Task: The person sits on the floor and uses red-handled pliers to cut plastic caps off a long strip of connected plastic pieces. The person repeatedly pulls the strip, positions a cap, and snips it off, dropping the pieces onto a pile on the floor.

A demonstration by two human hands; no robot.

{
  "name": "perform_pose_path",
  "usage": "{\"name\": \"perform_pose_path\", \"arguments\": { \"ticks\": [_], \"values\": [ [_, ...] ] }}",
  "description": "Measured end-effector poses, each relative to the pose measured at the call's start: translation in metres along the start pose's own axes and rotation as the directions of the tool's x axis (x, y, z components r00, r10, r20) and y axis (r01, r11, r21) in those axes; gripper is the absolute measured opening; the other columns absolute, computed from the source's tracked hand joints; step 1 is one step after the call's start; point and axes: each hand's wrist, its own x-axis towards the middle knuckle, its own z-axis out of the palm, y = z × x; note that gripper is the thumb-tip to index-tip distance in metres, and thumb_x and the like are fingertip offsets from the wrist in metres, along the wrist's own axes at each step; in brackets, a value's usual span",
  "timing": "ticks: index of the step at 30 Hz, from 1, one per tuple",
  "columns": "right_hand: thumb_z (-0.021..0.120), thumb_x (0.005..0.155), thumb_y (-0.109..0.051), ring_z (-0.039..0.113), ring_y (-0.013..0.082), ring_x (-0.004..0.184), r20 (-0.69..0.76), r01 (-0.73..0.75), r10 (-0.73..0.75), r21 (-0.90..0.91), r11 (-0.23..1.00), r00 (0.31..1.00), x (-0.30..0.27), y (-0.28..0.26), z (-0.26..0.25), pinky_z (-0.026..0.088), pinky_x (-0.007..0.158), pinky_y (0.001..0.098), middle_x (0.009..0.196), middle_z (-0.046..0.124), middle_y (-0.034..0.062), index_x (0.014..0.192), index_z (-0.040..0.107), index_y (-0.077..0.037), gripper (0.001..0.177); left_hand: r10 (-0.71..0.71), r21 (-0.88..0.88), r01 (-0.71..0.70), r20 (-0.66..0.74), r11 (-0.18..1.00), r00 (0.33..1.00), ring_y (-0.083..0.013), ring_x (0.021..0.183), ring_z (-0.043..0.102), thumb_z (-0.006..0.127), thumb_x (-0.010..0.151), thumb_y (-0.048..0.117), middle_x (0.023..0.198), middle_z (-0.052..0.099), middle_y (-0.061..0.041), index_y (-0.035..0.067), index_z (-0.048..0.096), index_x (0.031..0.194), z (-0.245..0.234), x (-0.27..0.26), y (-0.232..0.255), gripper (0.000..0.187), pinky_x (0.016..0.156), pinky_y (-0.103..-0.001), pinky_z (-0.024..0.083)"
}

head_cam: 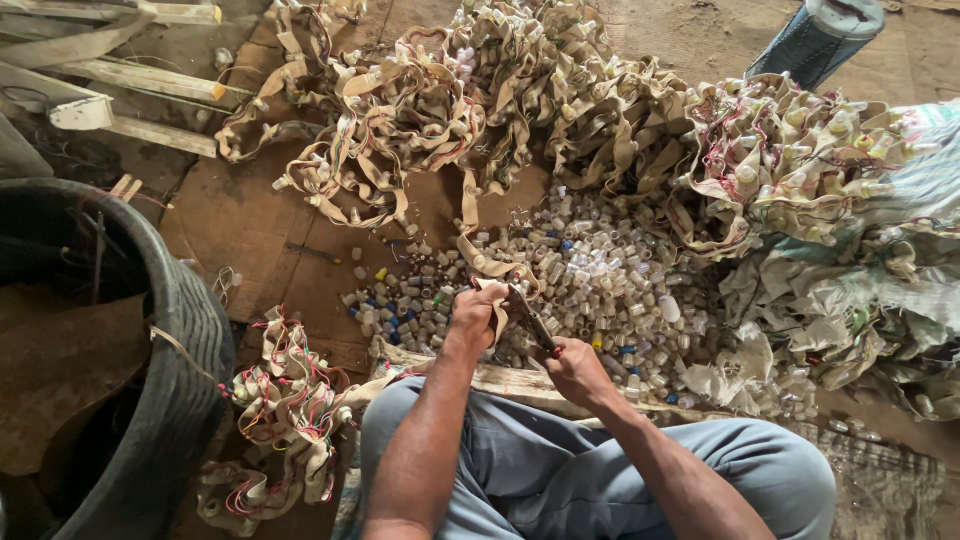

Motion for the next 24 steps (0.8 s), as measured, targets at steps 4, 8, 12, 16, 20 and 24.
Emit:
{"name": "perform_pose_path", "arguments": {
  "ticks": [4,8,12,16,20,24],
  "values": [
    [0.067,0.097,-0.034,0.050,0.0161,0.046,0.197,-0.181,0.095,0.481,0.858,0.976,0.001,-0.004,0.005,0.039,0.042,0.0355,0.059,0.054,0.0044,0.083,0.062,-0.001,0.036,0.035,-0.042,-0.031,0.087,0.999,0.996,-0.0240,0.074,0.071,0.071,0.081,-0.006,0.086,0.071,-0.010,-0.002,0.069,0.094,0.003,0.001,0.001,0.014,0.070,-0.038,0.061],
    [0.064,0.097,-0.040,0.057,0.0223,0.041,0.273,-0.276,0.151,0.507,0.817,0.950,-0.002,-0.019,-0.013,0.044,0.037,0.0372,0.056,0.059,0.0061,0.080,0.062,-0.004,0.040,0.043,0.095,-0.053,0.105,0.994,0.994,-0.0218,0.076,0.069,0.067,0.084,0.001,0.087,0.073,-0.011,-0.004,0.071,0.093,0.002,-0.003,0.000,0.010,0.070,-0.035,0.058],
    [0.070,0.093,-0.040,0.061,0.0289,0.049,0.056,-0.262,0.261,0.016,0.965,0.964,-0.010,-0.025,-0.027,0.048,0.048,0.0425,0.060,0.060,0.0172,0.096,0.070,-0.007,0.034,0.238,0.665,-0.321,0.216,0.674,0.947,-0.0169,0.072,0.059,0.067,0.090,0.012,0.080,0.066,-0.007,-0.002,0.073,0.092,0.005,-0.015,0.002,0.016,0.062,-0.032,0.048],
    [0.077,0.085,-0.041,0.072,0.0302,0.074,-0.096,-0.094,0.073,-0.234,0.968,0.993,-0.001,-0.018,-0.031,0.056,0.070,0.0440,0.078,0.074,0.0156,0.097,0.075,-0.006,0.038,0.246,0.808,-0.529,0.474,0.258,0.845,-0.0133,0.075,0.068,0.057,0.084,0.010,0.079,0.072,-0.004,0.003,0.079,0.095,0.016,-0.028,0.010,0.025,0.070,-0.025,0.052],
    [0.075,0.083,-0.034,0.072,0.0360,0.091,-0.036,-0.125,0.123,-0.484,0.866,0.992,0.011,0.008,-0.044,0.056,0.079,0.0493,0.092,0.074,0.0160,0.100,0.074,-0.010,0.030,0.150,0.801,-0.402,0.376,0.444,0.914,-0.0187,0.076,0.063,0.054,0.086,0.011,0.084,0.074,-0.010,0.003,0.078,0.097,0.026,-0.042,0.011,0.027,0.066,-0.029,0.049],
    [0.073,0.082,-0.025,0.072,0.0386,0.097,-0.041,-0.101,0.102,-0.721,0.686,0.994,0.021,0.033,-0.064,0.058,0.083,0.0487,0.099,0.074,0.0193,0.096,0.075,-0.005,0.024,0.164,0.536,-0.388,0.418,0.750,0.894,-0.0214,0.080,0.067,0.048,0.081,0.010,0.089,0.077,-0.017,-0.003,0.074,0.086,0.024,-0.048,0.028,0.029,0.070,-0.032,0.050]
  ]
}}
